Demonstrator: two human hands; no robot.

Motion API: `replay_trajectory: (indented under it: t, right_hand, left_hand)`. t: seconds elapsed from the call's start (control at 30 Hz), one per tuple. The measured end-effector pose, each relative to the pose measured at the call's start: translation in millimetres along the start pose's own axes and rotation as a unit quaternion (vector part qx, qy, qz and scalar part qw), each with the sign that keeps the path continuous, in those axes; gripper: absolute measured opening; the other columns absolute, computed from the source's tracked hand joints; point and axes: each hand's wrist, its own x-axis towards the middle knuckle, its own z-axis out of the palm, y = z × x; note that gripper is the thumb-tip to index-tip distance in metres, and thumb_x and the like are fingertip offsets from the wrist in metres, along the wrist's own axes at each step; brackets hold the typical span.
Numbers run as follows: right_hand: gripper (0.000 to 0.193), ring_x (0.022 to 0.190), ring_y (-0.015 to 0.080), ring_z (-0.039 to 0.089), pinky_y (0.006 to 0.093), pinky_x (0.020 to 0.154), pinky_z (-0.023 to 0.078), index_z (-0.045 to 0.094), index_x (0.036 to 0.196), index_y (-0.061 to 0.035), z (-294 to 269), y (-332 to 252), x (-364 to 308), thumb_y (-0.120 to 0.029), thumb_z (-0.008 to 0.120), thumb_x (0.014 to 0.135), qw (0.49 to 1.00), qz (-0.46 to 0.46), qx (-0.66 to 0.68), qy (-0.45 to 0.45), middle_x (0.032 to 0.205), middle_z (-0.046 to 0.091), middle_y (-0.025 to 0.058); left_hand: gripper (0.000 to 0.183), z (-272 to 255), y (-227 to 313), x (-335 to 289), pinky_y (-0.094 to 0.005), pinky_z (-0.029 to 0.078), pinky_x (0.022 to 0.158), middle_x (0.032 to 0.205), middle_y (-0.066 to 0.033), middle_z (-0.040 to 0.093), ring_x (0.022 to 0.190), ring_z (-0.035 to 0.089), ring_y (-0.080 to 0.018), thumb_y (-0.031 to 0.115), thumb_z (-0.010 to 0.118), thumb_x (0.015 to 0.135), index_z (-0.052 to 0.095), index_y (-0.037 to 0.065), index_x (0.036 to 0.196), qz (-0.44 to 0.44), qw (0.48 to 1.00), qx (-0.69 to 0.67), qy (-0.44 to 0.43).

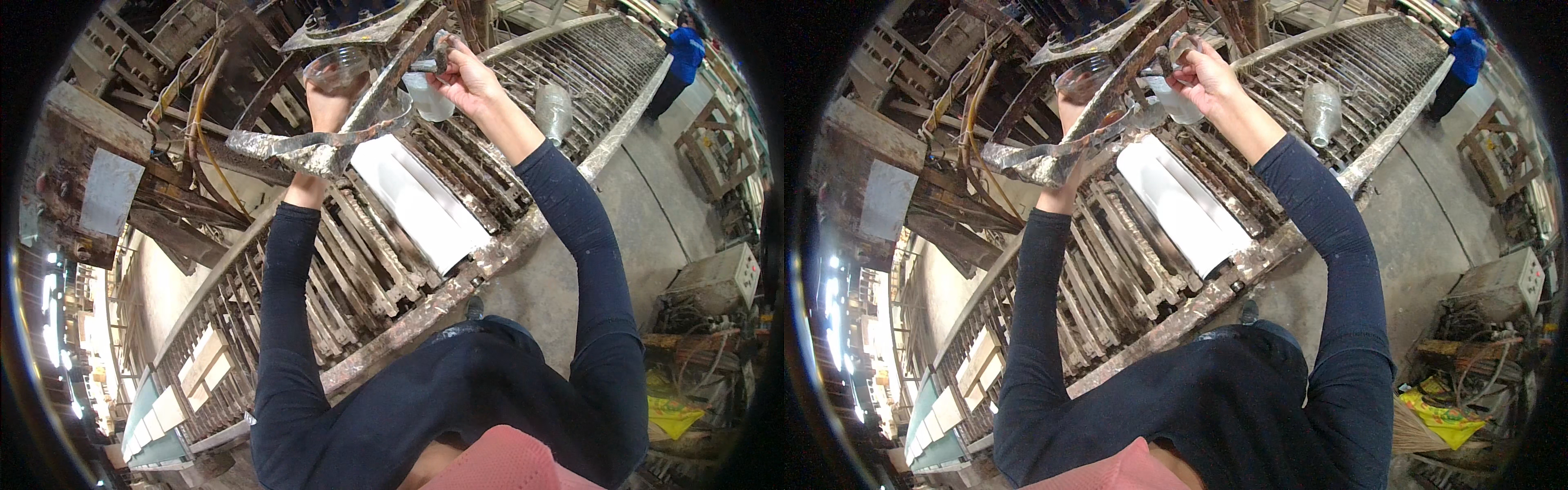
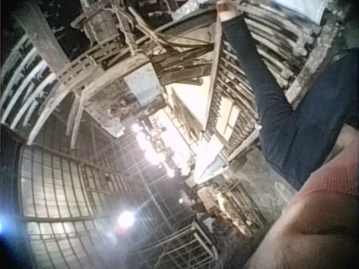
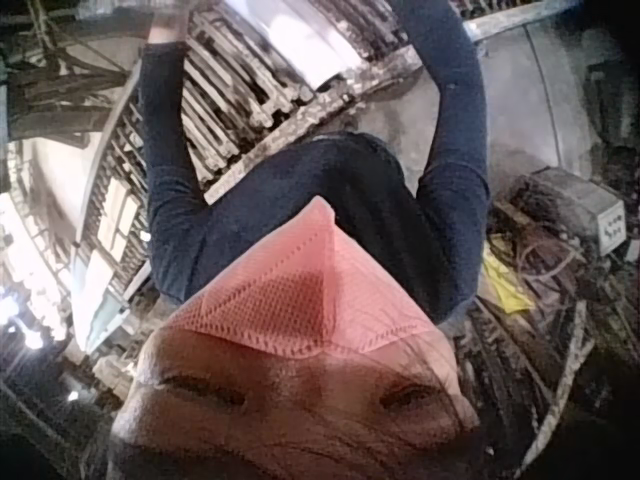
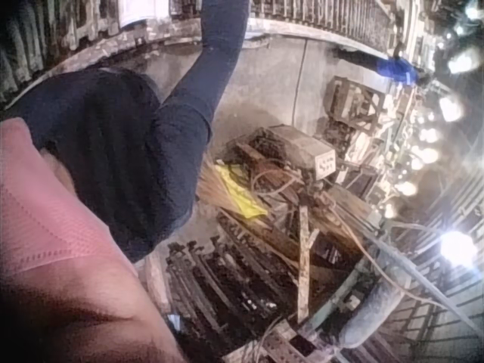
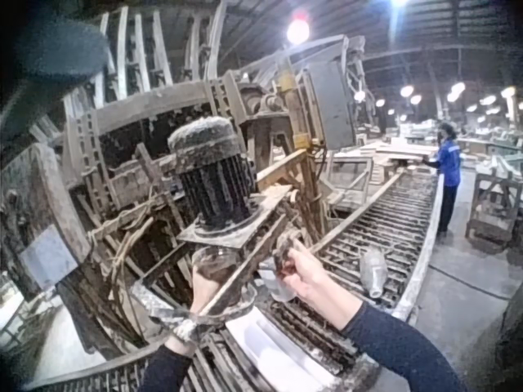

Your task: The person uses a white cloth to wipe the exterior of small glass jars held in their hands. They rotate the jars to clean different sides and then place them onto a moving conveyor belt. Another worker in a blue shirt is visible nearby.

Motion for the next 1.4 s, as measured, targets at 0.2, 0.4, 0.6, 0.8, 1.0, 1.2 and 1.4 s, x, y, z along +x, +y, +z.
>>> replay_trajectory:
  t: [0.2,0.4,0.6,0.8,1.0,1.2,1.4]
  right_hand:
    - [0.05,0.057,0.0077,0.04,0.0399,0.073,0.047,0.034,0.125,-0.0181,-1.5,0.9,1.4,0.0,0.043,0.079,1.0,-0.004,0.007,-0.001,0.063,0.038,-0.0041]
    - [0.056,0.053,0.0102,0.042,0.0416,0.068,0.046,0.031,0.127,-0.0194,-1.6,2.7,3.4,-0.002,0.047,0.077,0.999,0.001,0.031,-0.019,0.065,0.045,-0.0008]
    - [0.061,0.049,0.0125,0.044,0.0407,0.062,0.046,0.027,0.129,-0.0202,-16.9,0.2,12.3,-0.002,0.05,0.076,0.999,-0.015,0.041,-0.004,0.071,0.048,0.0031]
    - [0.059,0.05,0.0115,0.042,0.0409,0.064,0.047,0.028,0.129,-0.0217,-7.8,3.6,10.6,-0.003,0.048,0.077,0.999,0.002,0.046,-0.02,0.07,0.046,0.0022]
    - [0.059,0.051,0.0136,0.045,0.0412,0.062,0.044,0.031,0.128,-0.0198,-9.8,8.5,15.1,-0.001,0.048,0.074,0.999,-0.012,0.05,-0.018,0.07,0.05,0.004]
    - [0.043,0.07,0.0137,0.047,0.0373,0.072,0.042,0.047,0.112,-0.018,-10.3,2.8,10.0,0.003,0.043,0.075,0.999,0.004,0.042,-0.023,0.078,0.05,0.0017]
    - [0.05,0.056,0.0086,0.039,0.045,0.076,0.04,0.036,0.123,-0.0218,-7.2,5.4,11.3,-0.002,0.047,0.078,0.999,0.008,0.032,-0.018,0.068,0.043,-0.0037]
  left_hand:
    - [0.066,5.4,4.3,-2.2,-0.0278,0.045,0.077,0.104,-0.0147,0.053,0.089,0.055,-0.0187,0.016,0.078,0.057,0.04,-0.003,0.108,0.007,0.999,-0.048,-0.017]
    - [0.068,-1.4,-4.2,0.8,-0.0274,0.044,0.077,0.102,-0.0126,0.054,0.087,0.055,-0.0174,0.013,0.078,0.058,0.036,-0.001,0.11,0.041,0.998,-0.045,-0.017]
    - [0.061,23.4,-4.3,2.3,-0.0265,0.045,0.074,0.101,-0.0135,0.053,0.086,0.054,-0.017,0.006,0.074,0.062,0.037,0.0,0.11,0.013,0.995,-0.101,-0.02]
    - [0.071,7.5,-1.3,1.2,-0.0268,0.045,0.075,0.104,-0.0135,0.051,0.088,0.054,-0.0176,0.006,0.075,0.061,0.029,0.001,0.116,0.005,0.993,-0.114,-0.024]
    - [0.078,3.5,-2.7,-1.7,-0.0272,0.043,0.078,0.104,-0.0141,0.051,0.09,0.053,-0.0179,0.014,0.079,0.057,0.03,-0.001,0.116,0.031,0.999,0.034,0.004]
    - [0.08,3.1,1.2,-0.8,-0.0289,0.045,0.077,0.11,-0.0163,0.048,0.093,0.053,-0.0211,0.014,0.08,0.054,0.033,0.0,0.118,-0.026,0.998,0.057,-0.016]
    - [0.079,4.7,5.6,-0.7,-0.0286,0.045,0.076,0.105,-0.0147,0.05,0.093,0.052,-0.0197,0.011,0.08,0.053,0.033,-0.003,0.114,0.006,1.0,0.0,0.01]
